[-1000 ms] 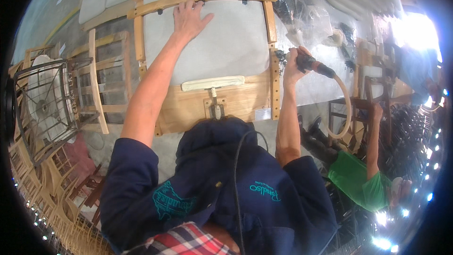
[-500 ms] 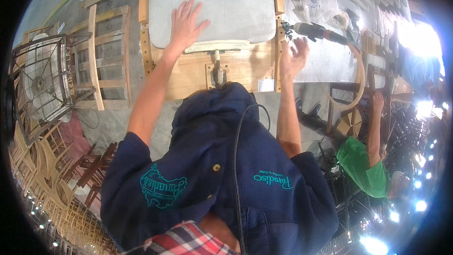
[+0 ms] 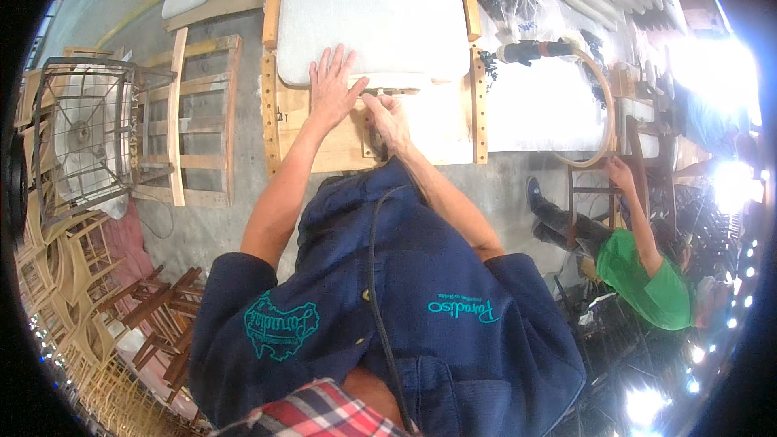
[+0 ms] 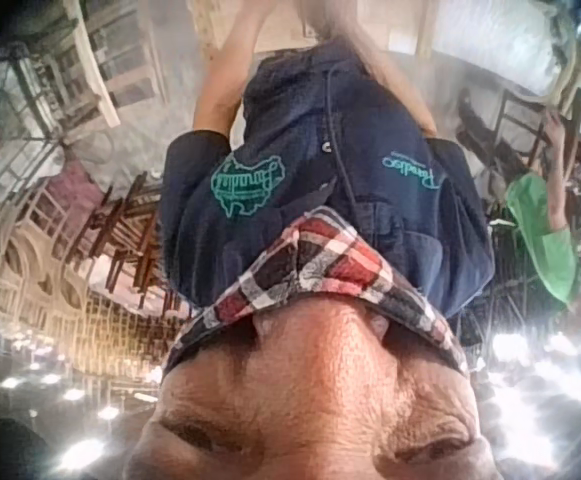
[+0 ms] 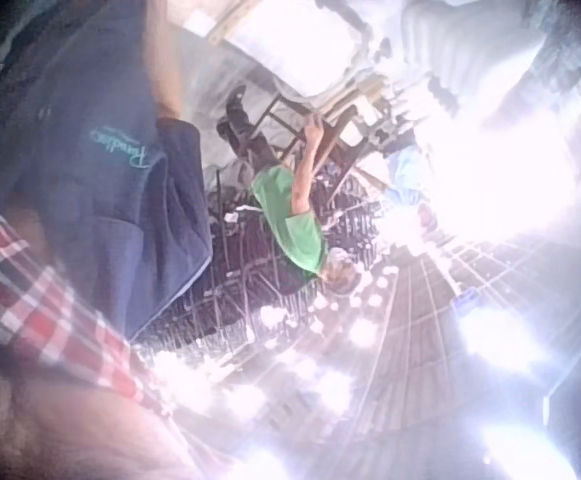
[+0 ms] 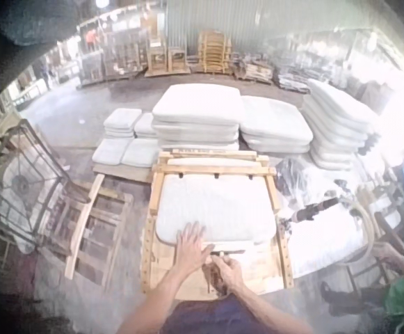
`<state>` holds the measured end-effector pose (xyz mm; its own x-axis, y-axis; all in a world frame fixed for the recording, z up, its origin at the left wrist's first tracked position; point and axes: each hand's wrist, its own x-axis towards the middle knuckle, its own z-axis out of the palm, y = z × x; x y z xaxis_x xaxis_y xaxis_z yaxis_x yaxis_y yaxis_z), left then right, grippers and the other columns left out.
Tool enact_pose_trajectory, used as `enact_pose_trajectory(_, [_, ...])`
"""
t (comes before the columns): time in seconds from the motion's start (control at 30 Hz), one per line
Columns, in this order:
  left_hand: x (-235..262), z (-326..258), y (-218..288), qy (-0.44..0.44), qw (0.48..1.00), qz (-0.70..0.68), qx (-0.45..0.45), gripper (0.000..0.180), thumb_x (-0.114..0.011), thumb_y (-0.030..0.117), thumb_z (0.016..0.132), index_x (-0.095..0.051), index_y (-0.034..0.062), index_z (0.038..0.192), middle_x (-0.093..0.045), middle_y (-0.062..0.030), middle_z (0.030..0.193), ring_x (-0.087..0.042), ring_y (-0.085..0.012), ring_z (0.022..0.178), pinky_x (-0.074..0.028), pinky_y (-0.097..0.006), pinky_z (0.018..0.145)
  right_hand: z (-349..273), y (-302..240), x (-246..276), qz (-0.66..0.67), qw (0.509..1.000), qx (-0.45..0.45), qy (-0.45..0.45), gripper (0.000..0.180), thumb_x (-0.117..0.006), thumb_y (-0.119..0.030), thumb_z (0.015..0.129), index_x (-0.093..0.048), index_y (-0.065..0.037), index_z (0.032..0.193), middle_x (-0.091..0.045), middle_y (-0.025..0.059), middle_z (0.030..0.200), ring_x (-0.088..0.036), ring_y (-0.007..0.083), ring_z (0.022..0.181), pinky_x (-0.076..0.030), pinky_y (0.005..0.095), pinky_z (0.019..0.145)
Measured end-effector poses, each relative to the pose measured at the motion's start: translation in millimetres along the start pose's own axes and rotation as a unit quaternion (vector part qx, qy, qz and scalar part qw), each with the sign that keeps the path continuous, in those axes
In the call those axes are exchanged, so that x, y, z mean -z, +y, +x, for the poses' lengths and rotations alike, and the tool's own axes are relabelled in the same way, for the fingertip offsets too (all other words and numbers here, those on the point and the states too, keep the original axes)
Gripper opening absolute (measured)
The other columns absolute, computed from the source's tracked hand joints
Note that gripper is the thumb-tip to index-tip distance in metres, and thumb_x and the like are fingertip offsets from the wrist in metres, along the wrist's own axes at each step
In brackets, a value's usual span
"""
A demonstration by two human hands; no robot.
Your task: The person attaches a white cushion to a wooden chair frame using a pneumatic drill. They position the cushion, align it, and drive screws into the frame to secure it. The person repeats this process for multiple cushions in a workshop setting.
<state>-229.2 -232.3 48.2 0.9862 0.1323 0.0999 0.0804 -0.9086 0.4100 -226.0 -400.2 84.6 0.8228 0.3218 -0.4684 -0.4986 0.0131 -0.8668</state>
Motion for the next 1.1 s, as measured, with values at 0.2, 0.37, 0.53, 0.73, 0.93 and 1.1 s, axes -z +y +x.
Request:
enact_pose_trajectory(0.2, [2,-4,3,-0.007,1.000,0.026,0.004,0.076,-0.037,0.065,0.103,-0.035,0.0147,0.160,-0.022,-0.0112,0.170,-0.012,-0.0339,0.157,-0.006,-0.060,0.126,-42,4,-14,-0.158,0.980,0.103,0.058,0.047,-0.067,-0.029,0.097,-0.056,-0.007,0.058,-0.051,-0.0062,0.055,-0.043,0.0035,0.051,-0.034,0.0278,0.046])
enact_pose_trajectory(0.37, [2,-4,1,-0.009,1.000,0.024,-0.001,0.076,-0.037,0.064,0.103,-0.033,0.0148,0.161,-0.020,-0.0113,0.170,-0.011,-0.0337,0.158,-0.005,-0.060,0.126,-53,5,-15,-0.104,0.989,0.101,0.032,0.046,-0.067,-0.022,0.098,-0.054,-0.007,0.056,-0.049,-0.0065,0.056,-0.041,0.0029,0.054,-0.033,0.0266,0.047])
enact_pose_trajectory(0.53, [5,-5,4,-0.022,1.000,0.021,-0.005,0.076,-0.041,0.061,0.104,-0.033,0.0124,0.161,-0.018,-0.0125,0.171,-0.007,-0.0333,0.158,-0.002,-0.057,0.127,-79,8,11,-0.194,0.969,0.097,-0.122,0.048,-0.070,-0.020,0.096,-0.052,-0.004,0.055,-0.045,-0.0064,0.055,-0.037,0.0034,0.055,-0.031,0.0278,0.048])
enact_pose_trajectory(0.73, [9,-6,7,-0.052,0.998,0.019,0.006,0.075,-0.041,0.060,0.104,-0.032,0.0129,0.162,-0.016,-0.0120,0.171,-0.006,-0.0332,0.159,0.000,-0.056,0.127,-90,-25,26,-0.273,0.922,0.096,-0.257,0.042,-0.072,-0.019,0.094,-0.057,-0.003,0.058,-0.048,-0.0015,0.052,-0.041,0.0061,0.052,-0.035,0.0304,0.049])
enact_pose_trajectory(0.93, [6,-8,-2,-0.005,1.000,-0.017,0.015,0.074,-0.048,0.056,0.102,-0.039,0.0071,0.157,-0.023,-0.0160,0.169,-0.013,-0.0345,0.157,-0.006,-0.055,0.127,-69,-48,32,-0.248,0.949,0.041,-0.190,0.026,-0.070,-0.024,0.094,-0.072,-0.003,0.080,-0.067,0.0019,0.070,-0.055,0.0094,0.057,-0.047,0.0306,0.057])
enact_pose_trajectory(1.1, [10,-26,-40,0.120,0.980,-0.061,0.144,0.074,-0.060,0.048,0.100,-0.041,-0.0004,0.153,-0.029,-0.0237,0.164,-0.024,-0.0378,0.152,-0.018,-0.057,0.122,14,-58,89,-0.239,0.932,0.186,0.200,0.041,-0.071,-0.033,0.094,-0.071,0.004,0.111,-0.074,0.0130,0.090,-0.069,0.0184,0.088,-0.055,0.0332,0.082])
